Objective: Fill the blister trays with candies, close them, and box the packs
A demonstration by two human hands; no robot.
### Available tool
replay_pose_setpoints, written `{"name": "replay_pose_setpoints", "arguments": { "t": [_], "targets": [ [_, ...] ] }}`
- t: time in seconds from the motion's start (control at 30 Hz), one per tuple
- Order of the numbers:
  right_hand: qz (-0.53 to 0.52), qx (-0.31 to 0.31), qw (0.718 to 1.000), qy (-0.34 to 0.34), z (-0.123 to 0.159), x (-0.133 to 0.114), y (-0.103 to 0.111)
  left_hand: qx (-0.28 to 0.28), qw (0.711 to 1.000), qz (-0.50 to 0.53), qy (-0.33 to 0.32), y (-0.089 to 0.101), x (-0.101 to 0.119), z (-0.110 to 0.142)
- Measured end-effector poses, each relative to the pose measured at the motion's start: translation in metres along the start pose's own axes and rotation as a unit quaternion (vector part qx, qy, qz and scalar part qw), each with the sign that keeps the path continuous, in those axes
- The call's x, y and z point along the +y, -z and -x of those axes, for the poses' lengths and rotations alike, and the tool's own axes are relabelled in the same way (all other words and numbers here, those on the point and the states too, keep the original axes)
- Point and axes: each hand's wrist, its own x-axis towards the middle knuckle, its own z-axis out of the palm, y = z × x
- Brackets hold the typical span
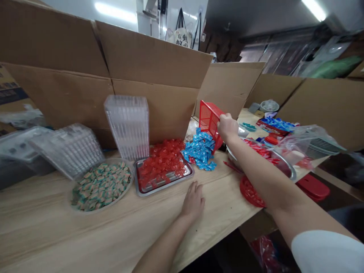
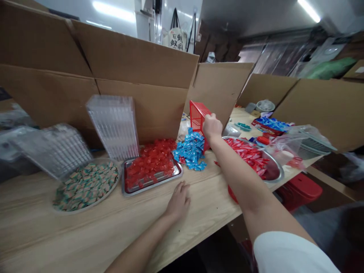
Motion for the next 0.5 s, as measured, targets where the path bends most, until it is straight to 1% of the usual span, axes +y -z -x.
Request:
{"name": "replay_pose_setpoints", "arguments": {
  "t": [0.1,0.17,0.23,0.3,0.37,0.43,0.5],
  "targets": [
    [0.009,0.017,1.0,0.019,-0.001,0.006,0.003,0.026,1.0,0.001,0.006,-0.006,-0.004,0.0],
    [0.006,0.035,0.999,0.026,-0.001,0.013,0.006,0.03,1.0,-0.003,0.007,-0.007,-0.007,0.001],
    [-0.003,0.053,0.998,0.022,-0.001,0.024,0.012,0.029,0.999,-0.01,0.007,-0.008,-0.008,0.002],
    [-0.029,0.073,0.997,0.007,-0.002,0.041,0.02,0.028,0.999,-0.019,0.005,-0.008,-0.007,0.002],
    [-0.074,0.087,0.992,-0.049,-0.001,0.067,0.026,0.027,0.999,-0.029,0.0,-0.009,-0.007,0.002],
    [-0.108,0.088,0.979,-0.146,0.001,0.101,0.029,0.027,0.999,-0.039,-0.006,-0.009,-0.006,0.003],
    [-0.119,0.076,0.958,-0.248,0.007,0.14,0.026,0.027,0.998,-0.049,-0.008,-0.01,-0.005,0.004]
  ]
}}
